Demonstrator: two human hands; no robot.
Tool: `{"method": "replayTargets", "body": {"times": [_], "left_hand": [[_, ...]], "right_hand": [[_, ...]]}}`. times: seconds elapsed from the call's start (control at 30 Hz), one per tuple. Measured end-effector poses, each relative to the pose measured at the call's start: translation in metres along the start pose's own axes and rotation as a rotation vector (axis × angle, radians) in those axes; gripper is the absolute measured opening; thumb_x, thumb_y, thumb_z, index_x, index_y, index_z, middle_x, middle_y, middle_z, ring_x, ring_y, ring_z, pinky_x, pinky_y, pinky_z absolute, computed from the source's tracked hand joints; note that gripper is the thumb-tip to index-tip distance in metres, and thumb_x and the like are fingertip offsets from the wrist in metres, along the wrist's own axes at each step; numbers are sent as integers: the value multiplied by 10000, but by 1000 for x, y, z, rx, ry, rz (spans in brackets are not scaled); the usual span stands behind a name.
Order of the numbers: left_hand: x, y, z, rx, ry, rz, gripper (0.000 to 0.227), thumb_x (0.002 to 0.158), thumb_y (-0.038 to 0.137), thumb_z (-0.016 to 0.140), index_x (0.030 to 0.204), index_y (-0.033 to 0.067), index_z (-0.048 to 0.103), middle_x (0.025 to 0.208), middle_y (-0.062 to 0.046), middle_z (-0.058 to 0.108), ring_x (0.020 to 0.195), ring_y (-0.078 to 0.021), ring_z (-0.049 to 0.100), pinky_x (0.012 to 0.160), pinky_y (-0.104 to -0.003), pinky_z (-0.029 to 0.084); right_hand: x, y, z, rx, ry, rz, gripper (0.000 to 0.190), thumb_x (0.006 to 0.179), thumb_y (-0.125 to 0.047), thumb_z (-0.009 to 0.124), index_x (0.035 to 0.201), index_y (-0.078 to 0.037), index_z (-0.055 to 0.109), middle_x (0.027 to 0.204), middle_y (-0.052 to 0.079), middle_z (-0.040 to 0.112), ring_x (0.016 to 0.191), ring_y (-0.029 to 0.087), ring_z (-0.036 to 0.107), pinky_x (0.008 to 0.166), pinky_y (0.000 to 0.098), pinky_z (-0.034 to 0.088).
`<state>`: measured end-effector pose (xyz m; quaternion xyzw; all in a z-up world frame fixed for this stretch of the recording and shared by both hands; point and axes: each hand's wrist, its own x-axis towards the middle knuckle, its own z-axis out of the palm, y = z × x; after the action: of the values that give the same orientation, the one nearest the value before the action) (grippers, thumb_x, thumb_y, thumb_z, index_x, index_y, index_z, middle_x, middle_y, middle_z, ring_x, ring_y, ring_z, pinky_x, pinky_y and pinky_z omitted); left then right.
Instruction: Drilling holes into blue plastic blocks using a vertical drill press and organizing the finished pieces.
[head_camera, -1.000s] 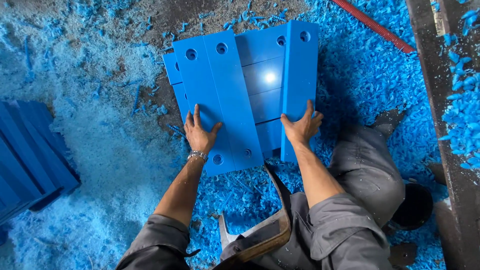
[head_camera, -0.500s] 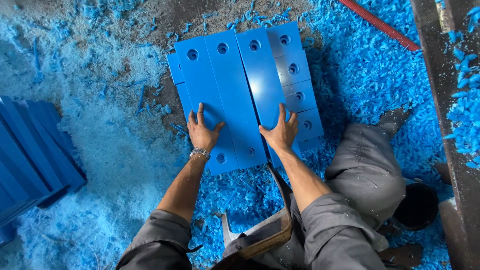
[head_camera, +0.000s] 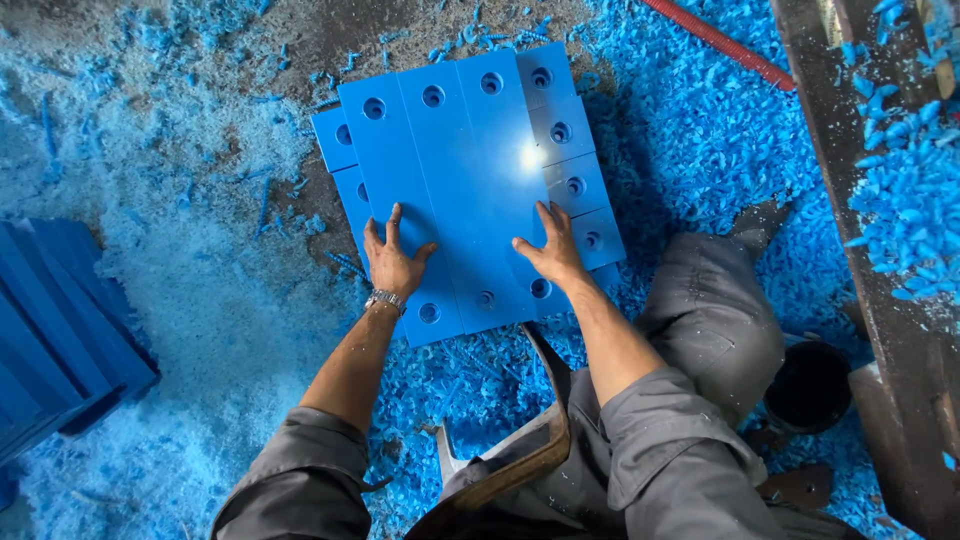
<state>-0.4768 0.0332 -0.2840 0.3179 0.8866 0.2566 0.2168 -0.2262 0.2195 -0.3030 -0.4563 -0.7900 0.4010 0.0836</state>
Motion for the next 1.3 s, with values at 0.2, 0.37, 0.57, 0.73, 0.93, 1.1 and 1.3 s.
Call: {"method": "replayTargets", "body": {"times": [0.2, 0.37, 0.57, 0.73, 0.93, 1.1, 1.3], "left_hand": [[0, 12, -5, -28, 2, -22, 1012, 715, 386, 934, 1562, 312, 387, 1580, -301, 242, 1438, -506, 316, 1153, -558, 368], [-18, 20, 4, 13, -69, -133, 990, 701, 387, 897, 1550, 333, 389, 1580, -264, 206, 1441, -486, 277, 1134, -554, 360], [-81, 82, 45, 213, -144, 600, 772, 820, 449, 788, 1514, 253, 511, 1658, -178, 254, 1528, -416, 272, 1188, -622, 283], [-112, 145, 102, 431, -370, 890, 923, 713, 605, 784, 1537, 336, 465, 1671, -159, 98, 1526, -462, 44, 1104, -819, 107], [-102, 175, 109, 621, -423, 606, 984, 659, 696, 794, 1517, 355, 455, 1706, -149, -64, 1517, -552, -83, 1006, -925, 123], [-100, 170, 120, 630, -393, 567, 945, 675, 677, 785, 1509, 363, 471, 1709, -137, -79, 1510, -562, -88, 1010, -919, 129], [-93, 174, 117, 601, -359, 564, 890, 750, 754, 677, 1508, 329, 483, 1709, -135, -24, 1525, -522, -51, 1061, -894, 87]], "right_hand": [[2, -50, -43, 150, 82, 211, 709, 842, -377, 821, 1417, -62, 552, 1461, 195, 480, 1339, 334, 511, 1051, 452, 488], [-76, -114, -171, 494, 199, 40, 480, 938, -281, 780, 1330, -47, 633, 1250, 132, 715, 1143, 222, 696, 925, 346, 572], [-281, -114, -277, 363, 441, -114, 198, 1071, -121, 674, 1227, 2, 673, 1239, 74, 665, 1122, 144, 681, 972, 268, 548], [-428, -46, -278, 249, 705, 295, 184, 1063, -132, 667, 1186, 4, 690, 1105, 36, 720, 1010, 89, 669, 914, 220, 525], [-547, 41, -240, 329, 902, 613, 207, 1069, -195, 706, 1177, -20, 724, 1063, 71, 744, 981, 115, 681, 895, 234, 512], [-541, 39, -228, 207, 883, 655, 215, 1058, -192, 723, 1145, 4, 745, 1036, 89, 746, 975, 119, 666, 883, 250, 502], [-521, 50, -232, 277, 837, 645, 260, 1023, -228, 725, 1147, 0, 742, 1044, 80, 752, 965, 113, 677, 874, 256, 514]]}}
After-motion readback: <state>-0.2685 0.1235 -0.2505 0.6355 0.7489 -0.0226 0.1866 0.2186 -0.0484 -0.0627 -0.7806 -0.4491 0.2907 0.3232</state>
